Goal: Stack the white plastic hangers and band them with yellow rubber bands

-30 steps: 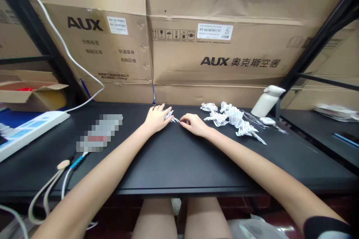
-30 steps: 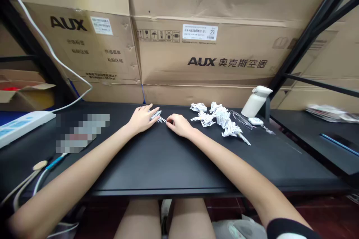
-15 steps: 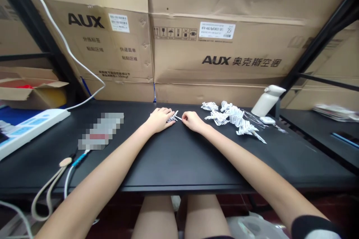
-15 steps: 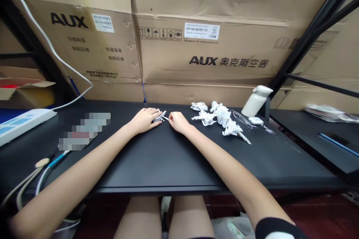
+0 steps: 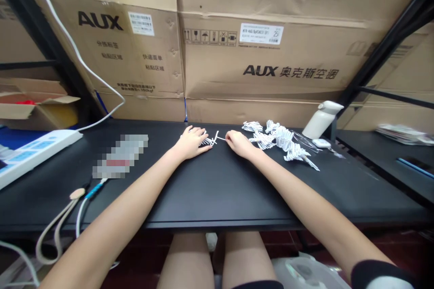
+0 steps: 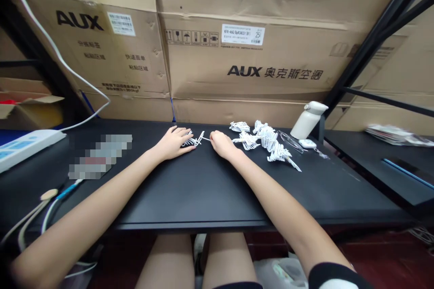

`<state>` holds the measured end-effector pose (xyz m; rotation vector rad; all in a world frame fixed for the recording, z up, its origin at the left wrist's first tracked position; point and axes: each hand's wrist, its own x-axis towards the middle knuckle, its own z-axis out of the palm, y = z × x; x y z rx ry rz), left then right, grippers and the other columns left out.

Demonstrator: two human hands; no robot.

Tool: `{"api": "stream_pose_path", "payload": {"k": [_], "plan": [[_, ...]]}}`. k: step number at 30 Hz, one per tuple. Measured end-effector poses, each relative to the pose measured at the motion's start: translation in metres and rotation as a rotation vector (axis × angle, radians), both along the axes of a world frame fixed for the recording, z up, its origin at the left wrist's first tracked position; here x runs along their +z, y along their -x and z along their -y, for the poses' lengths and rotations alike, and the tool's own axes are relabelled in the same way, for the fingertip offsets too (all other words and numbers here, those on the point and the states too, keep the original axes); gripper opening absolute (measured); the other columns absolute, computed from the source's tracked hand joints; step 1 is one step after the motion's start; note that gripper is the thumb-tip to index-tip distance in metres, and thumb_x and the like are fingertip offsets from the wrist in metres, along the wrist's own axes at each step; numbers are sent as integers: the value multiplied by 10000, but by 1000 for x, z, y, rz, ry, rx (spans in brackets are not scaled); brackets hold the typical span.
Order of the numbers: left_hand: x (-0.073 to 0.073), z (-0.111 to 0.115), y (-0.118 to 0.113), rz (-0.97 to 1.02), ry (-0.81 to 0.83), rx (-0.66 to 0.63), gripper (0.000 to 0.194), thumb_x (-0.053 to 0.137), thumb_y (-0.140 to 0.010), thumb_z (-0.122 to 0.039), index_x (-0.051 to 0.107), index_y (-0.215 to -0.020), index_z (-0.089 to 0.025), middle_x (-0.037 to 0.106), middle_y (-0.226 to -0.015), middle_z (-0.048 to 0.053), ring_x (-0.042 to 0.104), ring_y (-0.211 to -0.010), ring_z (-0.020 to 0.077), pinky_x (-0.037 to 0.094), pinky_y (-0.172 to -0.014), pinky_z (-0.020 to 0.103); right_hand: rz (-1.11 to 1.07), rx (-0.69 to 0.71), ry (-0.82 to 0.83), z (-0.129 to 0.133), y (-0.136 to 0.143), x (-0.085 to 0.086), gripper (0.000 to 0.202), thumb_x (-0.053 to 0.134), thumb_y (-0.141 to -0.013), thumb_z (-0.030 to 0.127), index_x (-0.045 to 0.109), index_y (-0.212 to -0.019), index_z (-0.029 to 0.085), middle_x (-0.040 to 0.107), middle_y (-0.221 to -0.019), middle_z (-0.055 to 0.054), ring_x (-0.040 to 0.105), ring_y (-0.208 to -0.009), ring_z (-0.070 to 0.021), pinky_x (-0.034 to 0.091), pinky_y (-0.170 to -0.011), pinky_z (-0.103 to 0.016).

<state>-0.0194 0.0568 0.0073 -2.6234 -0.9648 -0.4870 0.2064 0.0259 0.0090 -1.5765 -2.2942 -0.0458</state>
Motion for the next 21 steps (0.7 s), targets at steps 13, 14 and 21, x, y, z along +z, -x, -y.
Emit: {"api": "stream_pose_path", "payload": {"k": [13, 14, 21], "plan": [[15, 8, -10, 675, 123, 25, 420, 489, -867, -443, 623, -1144, -157, 637, -1170, 113, 536, -1150, 246, 327, -1056, 439, -117, -132, -250, 19, 11, 25, 176, 380, -925, 167, 552, -916, 130, 569, -930, -118, 564, -844, -206, 437, -755, -297], [17, 9, -11, 775, 164, 5, 407, 515, -853, -439, 632, -1124, -159, 644, -1154, 108, 563, -1113, 236, 379, -1023, 408, -160, -74, -284, 21, 15, 25, 178, 376, -930, 178, 548, -913, 137, 565, -921, -108, 560, -838, -200, 439, -758, -291], [29, 18, -21, 1301, 905, -87, 530, 730, -651, -469, 647, -1042, -120, 694, -984, 122, 669, -866, 244, 550, -737, 356, -278, 125, -285, 31, 34, 18, 196, 360, -938, 190, 552, -918, 157, 561, -932, -95, 555, -822, -177, 442, -778, -272]]}}
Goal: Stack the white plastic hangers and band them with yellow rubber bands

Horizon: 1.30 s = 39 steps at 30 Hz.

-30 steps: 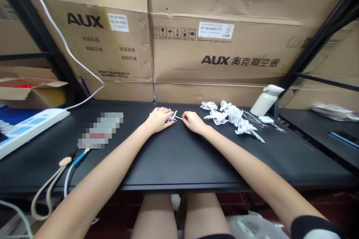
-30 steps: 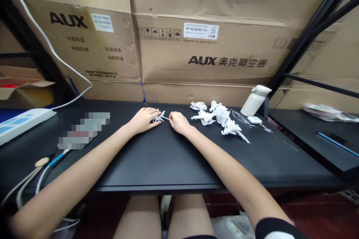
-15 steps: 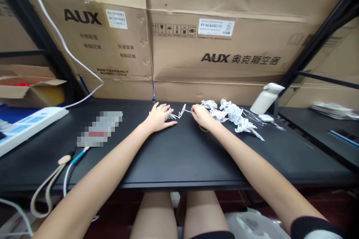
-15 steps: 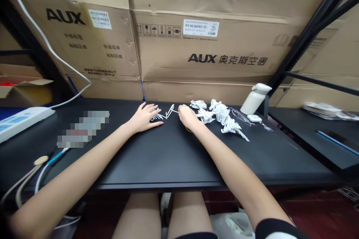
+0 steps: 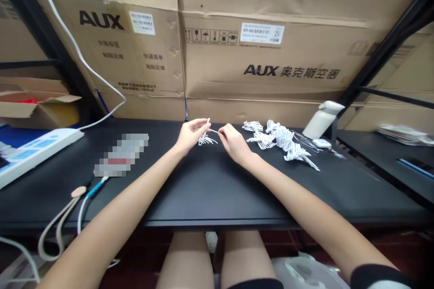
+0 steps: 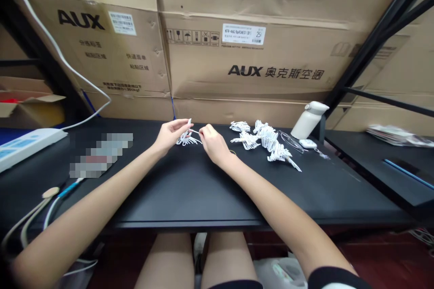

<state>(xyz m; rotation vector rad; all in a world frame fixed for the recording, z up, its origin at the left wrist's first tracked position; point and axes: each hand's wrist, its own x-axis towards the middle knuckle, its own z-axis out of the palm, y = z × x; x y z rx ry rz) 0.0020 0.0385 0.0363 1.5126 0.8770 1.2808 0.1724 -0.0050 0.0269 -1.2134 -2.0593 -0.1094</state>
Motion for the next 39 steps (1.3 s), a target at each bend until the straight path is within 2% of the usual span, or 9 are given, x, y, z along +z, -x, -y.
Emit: {"api": "stream_pose_path", "payload": {"k": [4, 8, 13, 16, 19, 22, 27, 33, 39], "plan": [[2, -4, 9, 8, 105, -55, 540, 806, -565, -421, 658, -984, -115, 708, -907, 119, 680, -805, 240, 555, -700, 346, 13, 31, 56, -2, -1, -6, 195, 383, -943, 225, 568, -928, 163, 590, -935, -78, 565, -833, -163, 438, -781, -253], [5, -11, 20, 16, 100, 32, 529, 821, -546, -398, 664, -963, -114, 712, -889, 120, 685, -789, 235, 551, -701, 333, 122, 5, 132, -5, -5, -14, 227, 380, -949, 256, 586, -988, 167, 615, -984, -82, 570, -912, -170, 447, -793, -257], [7, -16, 27, 28, 141, 65, 530, 822, -549, -380, 650, -973, -111, 706, -931, 139, 689, -811, 246, 555, -670, 322, 302, 176, 124, -7, -2, -23, 314, 415, -920, 211, 508, -1207, 125, 577, -1205, -128, 526, -1114, -208, 416, -954, -329], [5, -17, 28, 11, 150, 58, 517, 815, -562, -384, 645, -972, -117, 701, -964, 143, 688, -832, 251, 554, -670, 317, 332, 202, 157, -7, 1, -25, 397, 420, -916, 212, 429, -1294, 94, 550, -1259, -164, 534, -1138, -227, 421, -958, -356], [5, -16, 28, 8, 157, 53, 505, 819, -558, -372, 644, -963, -126, 704, -956, 135, 687, -848, 253, 552, -685, 314, 340, 194, 192, -6, 0, -21, 357, 433, -911, 214, 478, -1245, 93, 569, -1237, -168, 564, -1106, -234, 436, -926, -345], [5, -14, 27, 2, 169, 34, 515, 822, -555, -370, 637, -969, -126, 702, -960, 138, 687, -856, 258, 551, -690, 319, 332, 164, 236, -6, -5, -16, 280, 459, -900, 200, 567, -1147, 126, 644, -1111, -132, 620, -993, -219, 452, -868, -312], [3, -13, 27, -64, 184, -52, 531, 817, -569, -401, 645, -984, -118, 698, -973, 153, 684, -878, 273, 544, -709, 329, 252, 6, 262, -11, -15, -11, 202, 522, -856, 160, 672, -991, 173, 702, -933, -94, 648, -872, -207, 449, -809, -275], [-1, -13, 26, -135, 195, -124, 545, 809, -569, -431, 656, -990, -120, 703, -967, 158, 680, -894, 285, 529, -682, 319, 170, -61, 259, -18, -22, -13, 213, 549, -771, 65, 683, -895, 175, 703, -864, -59, 643, -789, -180, 453, -726, -241], [-1, -11, 24, -169, 181, -158, 556, 794, -591, -438, 638, -1026, -129, 696, -991, 157, 678, -887, 280, 519, -661, 322, 101, -140, 232, -34, -41, -24, 265, 492, -742, -13, 680, -871, 122, 704, -834, -89, 649, -776, -179, 467, -738, -252]]}}
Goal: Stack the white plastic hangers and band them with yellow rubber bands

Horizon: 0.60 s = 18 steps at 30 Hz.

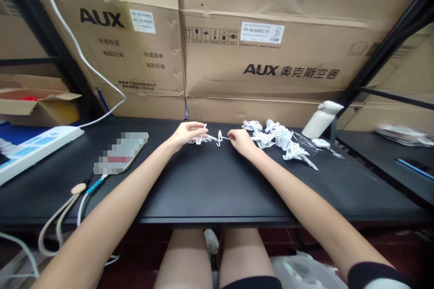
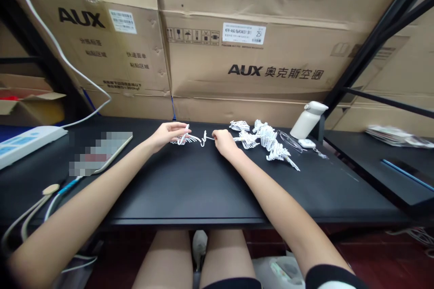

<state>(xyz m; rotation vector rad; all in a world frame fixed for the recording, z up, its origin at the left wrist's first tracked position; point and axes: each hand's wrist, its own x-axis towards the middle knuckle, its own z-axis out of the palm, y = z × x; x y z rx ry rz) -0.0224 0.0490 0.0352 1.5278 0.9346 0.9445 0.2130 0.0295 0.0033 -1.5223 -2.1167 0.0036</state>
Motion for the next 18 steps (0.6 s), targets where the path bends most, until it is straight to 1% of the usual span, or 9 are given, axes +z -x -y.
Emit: {"api": "stream_pose_path", "payload": {"k": [3, 6, 8, 12, 15, 18], "plan": [[1, 1, 0, -42, -18, -1, 548, 797, -579, -447, 647, -1002, -134, 703, -959, 144, 680, -853, 259, 511, -649, 312, -50, -23, -52, -7, -8, -2, 249, 494, -752, -2, 676, -883, 106, 708, -840, -103, 658, -782, -186, 476, -774, -276], [1, 1, 0, -64, -28, -16, 524, 800, -573, -440, 647, -978, -144, 705, -949, 127, 681, -824, 232, 502, -656, 296, -134, -22, -118, -8, -11, 1, 250, 508, -748, 14, 667, -911, 118, 709, -845, -86, 661, -790, -186, 482, -806, -301], [1, 0, 1, -74, -24, -31, 508, 795, -584, -437, 640, -977, -156, 703, -962, 117, 681, -822, 222, 499, -665, 292, -204, -1, -171, -7, -11, 3, 245, 519, -750, 32, 663, -921, 131, 708, -849, -71, 661, -795, -182, 485, -819, -308], [0, -1, 1, -77, -34, -30, 491, 806, -573, -408, 637, -967, -169, 691, -1009, 109, 668, -871, 219, 500, -673, 286, -325, 85, -268, -3, -6, 7, 191, 552, -773, 96, 662, -922, 139, 710, -869, -65, 662, -819, -181, 487, -839, -314], [1, 1, 1, -65, -25, -56, 493, 816, -563, -384, 633, -970, -176, 690, -1019, 106, 662, -886, 216, 506, -707, 304, -372, 125, -270, 0, -2, 8, 170, 566, -791, 146, 663, -931, 149, 713, -879, -63, 665, -833, -186, 490, -849, -328], [2, 2, 0, -39, -9, -71, 490, 825, -548, -374, 629, -952, -176, 693, -1011, 108, 664, -882, 216, 509, -743, 333, -374, 167, -244, 4, 4, 8, 164, 571, -804, 176, 663, -938, 159, 715, -892, -55, 666, -846, -182, 492, -856, -326]]}}
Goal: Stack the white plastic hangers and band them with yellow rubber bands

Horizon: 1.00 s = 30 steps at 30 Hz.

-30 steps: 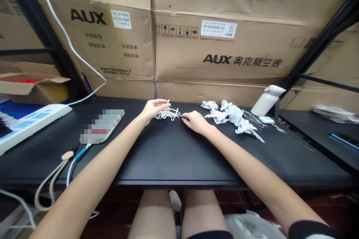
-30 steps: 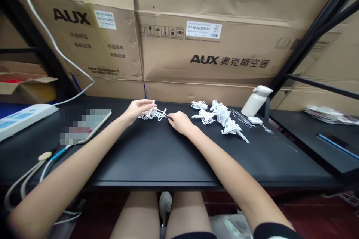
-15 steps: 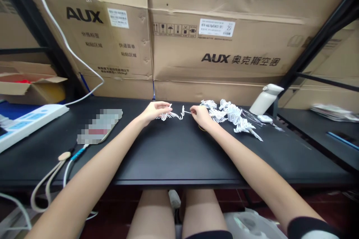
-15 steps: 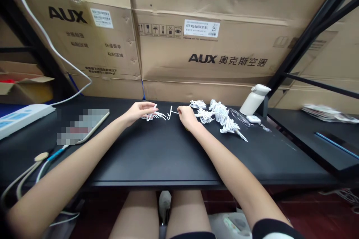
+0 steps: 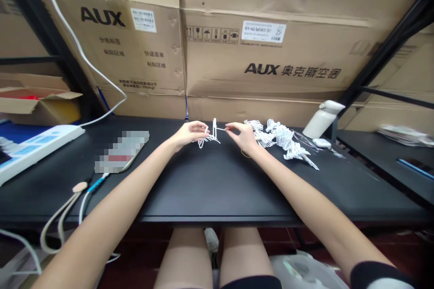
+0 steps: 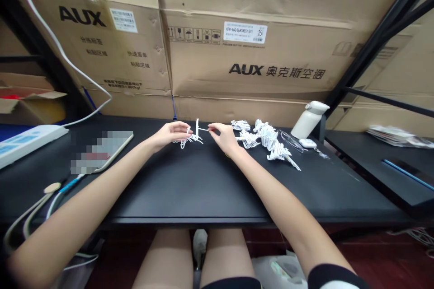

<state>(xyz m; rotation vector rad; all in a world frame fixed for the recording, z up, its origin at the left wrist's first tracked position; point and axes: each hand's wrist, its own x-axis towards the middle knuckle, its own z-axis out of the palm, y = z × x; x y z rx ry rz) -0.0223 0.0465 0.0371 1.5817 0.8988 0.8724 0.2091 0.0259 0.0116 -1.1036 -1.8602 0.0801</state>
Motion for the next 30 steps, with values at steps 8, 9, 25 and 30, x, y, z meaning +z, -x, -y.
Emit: {"api": "stream_pose_path", "payload": {"k": [8, 9, 25, 30], "plan": [[-4, -3, 0, 160, 67, 26, 513, 860, -502, -307, 611, -926, -165, 700, -998, 112, 667, -919, 230, 501, -853, 404, 5, 83, 9, 9, 11, 2, 155, 573, -799, 167, 675, -914, 153, 718, -886, -56, 670, -834, -168, 502, -848, -303], [-4, -3, 0, 177, 74, 27, 504, 859, -507, -295, 609, -924, -164, 702, -994, 108, 666, -927, 227, 493, -874, 410, -22, 100, 17, 9, 13, 2, 153, 584, -788, 167, 677, -908, 149, 721, -867, -58, 675, -818, -170, 509, -837, -305], [-7, -3, -6, 297, 157, 34, 374, 802, -639, -269, 620, -938, -137, 670, -1087, 128, 654, -953, 198, 497, -871, 335, -578, 319, 415, 8, 17, 5, 307, 770, -587, 275, 670, -837, 128, 717, -769, -73, 686, -756, -204, 545, -796, -365], [-5, -2, -7, 306, 186, 2, 360, 779, -677, -275, 609, -960, -129, 651, -1130, 150, 668, -892, 188, 509, -840, 332, -690, 310, 505, 8, 19, 6, 357, 811, -526, 262, 675, -826, 126, 719, -776, -73, 684, -778, -203, 530, -836, -376]]}}
